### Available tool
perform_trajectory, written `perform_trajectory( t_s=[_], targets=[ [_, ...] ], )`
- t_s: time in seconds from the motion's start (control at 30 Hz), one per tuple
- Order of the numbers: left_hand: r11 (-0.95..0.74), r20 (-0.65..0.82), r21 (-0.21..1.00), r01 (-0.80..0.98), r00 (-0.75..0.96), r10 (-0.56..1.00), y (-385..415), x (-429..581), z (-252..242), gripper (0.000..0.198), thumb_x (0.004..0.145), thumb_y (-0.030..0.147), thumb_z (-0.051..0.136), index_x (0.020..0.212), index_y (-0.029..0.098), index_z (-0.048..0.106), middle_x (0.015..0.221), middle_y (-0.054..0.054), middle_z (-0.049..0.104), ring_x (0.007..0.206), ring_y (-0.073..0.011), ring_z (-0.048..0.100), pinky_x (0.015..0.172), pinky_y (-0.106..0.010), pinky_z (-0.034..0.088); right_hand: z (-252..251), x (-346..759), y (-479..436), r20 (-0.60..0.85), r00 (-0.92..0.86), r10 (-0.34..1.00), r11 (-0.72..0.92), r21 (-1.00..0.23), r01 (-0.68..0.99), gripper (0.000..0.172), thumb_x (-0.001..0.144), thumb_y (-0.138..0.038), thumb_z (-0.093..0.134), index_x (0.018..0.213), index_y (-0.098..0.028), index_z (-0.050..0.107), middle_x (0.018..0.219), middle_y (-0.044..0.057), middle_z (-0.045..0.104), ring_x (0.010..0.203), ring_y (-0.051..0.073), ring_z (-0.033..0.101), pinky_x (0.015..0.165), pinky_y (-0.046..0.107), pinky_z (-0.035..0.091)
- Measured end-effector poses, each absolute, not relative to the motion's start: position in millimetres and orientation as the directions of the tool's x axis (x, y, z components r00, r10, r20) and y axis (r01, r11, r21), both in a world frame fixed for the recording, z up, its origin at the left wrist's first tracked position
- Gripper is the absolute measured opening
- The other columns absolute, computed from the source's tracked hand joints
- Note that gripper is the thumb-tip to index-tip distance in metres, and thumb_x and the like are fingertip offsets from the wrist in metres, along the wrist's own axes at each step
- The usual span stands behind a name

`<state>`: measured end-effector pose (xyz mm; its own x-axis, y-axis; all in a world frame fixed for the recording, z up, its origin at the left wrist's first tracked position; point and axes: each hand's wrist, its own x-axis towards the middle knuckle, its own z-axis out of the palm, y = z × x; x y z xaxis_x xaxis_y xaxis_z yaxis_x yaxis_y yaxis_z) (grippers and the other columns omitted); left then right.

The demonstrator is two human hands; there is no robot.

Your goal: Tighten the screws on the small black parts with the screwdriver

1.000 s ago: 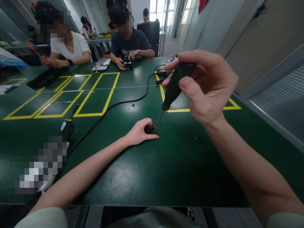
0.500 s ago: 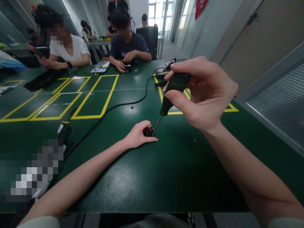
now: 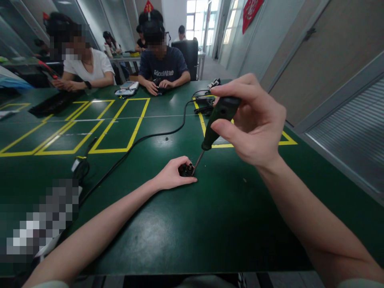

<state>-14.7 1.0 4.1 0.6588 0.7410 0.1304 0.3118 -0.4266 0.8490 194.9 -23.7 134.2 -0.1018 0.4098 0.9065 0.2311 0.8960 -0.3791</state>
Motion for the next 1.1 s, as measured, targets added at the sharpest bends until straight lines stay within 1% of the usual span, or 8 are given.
perform_trajectory(
  t_s=[0.17, 0.37, 0.43, 0.6, 0.8, 0.93, 1.0, 1.1],
  targets=[
    [-0.356, 0.061, 0.889, 0.289, 0.696, 0.716, 5.0, -17.8, 3.5, 0.033, 0.075, 0.037, 0.085, 0.094, 0.017, 0.065, 0.093, -0.003, 0.070, 0.084, -0.0188, 0.064, 0.080, -0.033, 0.052, 136.6, 194.1, -27.3, 0.858, -0.179, 0.481, 0.876, -0.464, 0.130, 0.040, 0.092, -0.037, 0.070, 0.131, -0.033, 0.063, 0.112, 0.003, 0.074, 0.098, 0.020, 0.073, 0.086, 0.037, 0.065],
    [-0.379, 0.078, 0.877, 0.294, 0.693, 0.716, 6.1, -18.2, 2.5, 0.036, 0.077, 0.041, 0.085, 0.093, 0.017, 0.064, 0.091, -0.003, 0.069, 0.083, -0.0185, 0.062, 0.079, -0.033, 0.051, 140.6, 191.5, -29.0, 0.911, -0.103, 0.400, 0.906, -0.376, 0.192, 0.020, 0.087, -0.034, 0.076, 0.107, -0.031, 0.075, 0.109, 0.004, 0.071, 0.103, 0.021, 0.070, 0.083, 0.035, 0.064],
    [-0.388, 0.084, 0.873, 0.297, 0.691, 0.718, 5.5, -17.5, 2.2, 0.036, 0.077, 0.041, 0.085, 0.092, 0.017, 0.064, 0.090, -0.002, 0.067, 0.081, -0.0179, 0.060, 0.077, -0.031, 0.049, 140.3, 192.2, -27.7, 0.908, -0.087, 0.410, 0.897, -0.384, 0.218, 0.021, 0.088, -0.035, 0.075, 0.108, -0.032, 0.077, 0.107, 0.003, 0.071, 0.103, 0.021, 0.070, 0.084, 0.035, 0.064],
    [-0.404, 0.097, 0.859, 0.315, 0.674, 0.733, 4.9, -15.4, 1.8, 0.038, 0.076, 0.043, 0.086, 0.089, 0.018, 0.061, 0.084, 0.001, 0.063, 0.076, -0.0160, 0.055, 0.071, -0.029, 0.045, 136.6, 195.1, -23.0, 0.889, -0.098, 0.447, 0.895, -0.442, 0.066, 0.026, 0.098, -0.037, 0.061, 0.119, -0.032, 0.076, 0.105, 0.001, 0.078, 0.091, 0.018, 0.073, 0.084, 0.035, 0.066],
    [-0.418, 0.108, 0.850, 0.322, 0.668, 0.736, 6.0, -14.6, -0.3, 0.040, 0.076, 0.046, 0.086, 0.089, 0.018, 0.059, 0.082, 0.002, 0.061, 0.075, -0.0155, 0.053, 0.070, -0.028, 0.043, 137.8, 195.1, -20.8, 0.918, -0.047, 0.393, 0.898, -0.372, 0.235, 0.028, 0.086, -0.041, 0.077, 0.112, -0.031, 0.077, 0.107, 0.002, 0.074, 0.098, 0.019, 0.071, 0.085, 0.033, 0.066],
    [-0.408, 0.098, 0.855, 0.319, 0.675, 0.732, 6.7, -14.8, -1.6, 0.043, 0.076, 0.049, 0.086, 0.089, 0.019, 0.058, 0.082, 0.002, 0.061, 0.075, -0.0158, 0.053, 0.070, -0.029, 0.043, 136.9, 193.3, -20.4, 0.898, -0.105, 0.427, 0.900, -0.411, 0.148, 0.030, 0.094, -0.037, 0.067, 0.124, -0.034, 0.071, 0.106, 0.002, 0.077, 0.092, 0.018, 0.073, 0.086, 0.034, 0.066],
    [-0.400, 0.092, 0.861, 0.313, 0.678, 0.729, 6.7, -14.8, -1.3, 0.044, 0.076, 0.051, 0.085, 0.090, 0.019, 0.058, 0.083, 0.001, 0.061, 0.076, -0.0163, 0.054, 0.071, -0.029, 0.044, 136.4, 192.7, -21.4, 0.907, -0.102, 0.409, 0.911, -0.401, 0.094, 0.026, 0.097, -0.034, 0.062, 0.120, -0.031, 0.072, 0.104, 0.001, 0.078, 0.089, 0.017, 0.074, 0.086, 0.035, 0.066],
    [-0.397, 0.094, 0.866, 0.304, 0.680, 0.727, 6.8, -14.7, -0.7, 0.043, 0.076, 0.051, 0.085, 0.089, 0.019, 0.058, 0.083, 0.001, 0.061, 0.076, -0.0164, 0.053, 0.071, -0.029, 0.044, 137.5, 193.1, -24.3, 0.916, -0.086, 0.391, 0.915, -0.376, 0.147, 0.018, 0.095, -0.037, 0.066, 0.109, -0.028, 0.074, 0.107, 0.002, 0.076, 0.097, 0.019, 0.073, 0.084, 0.035, 0.066]
  ],
)
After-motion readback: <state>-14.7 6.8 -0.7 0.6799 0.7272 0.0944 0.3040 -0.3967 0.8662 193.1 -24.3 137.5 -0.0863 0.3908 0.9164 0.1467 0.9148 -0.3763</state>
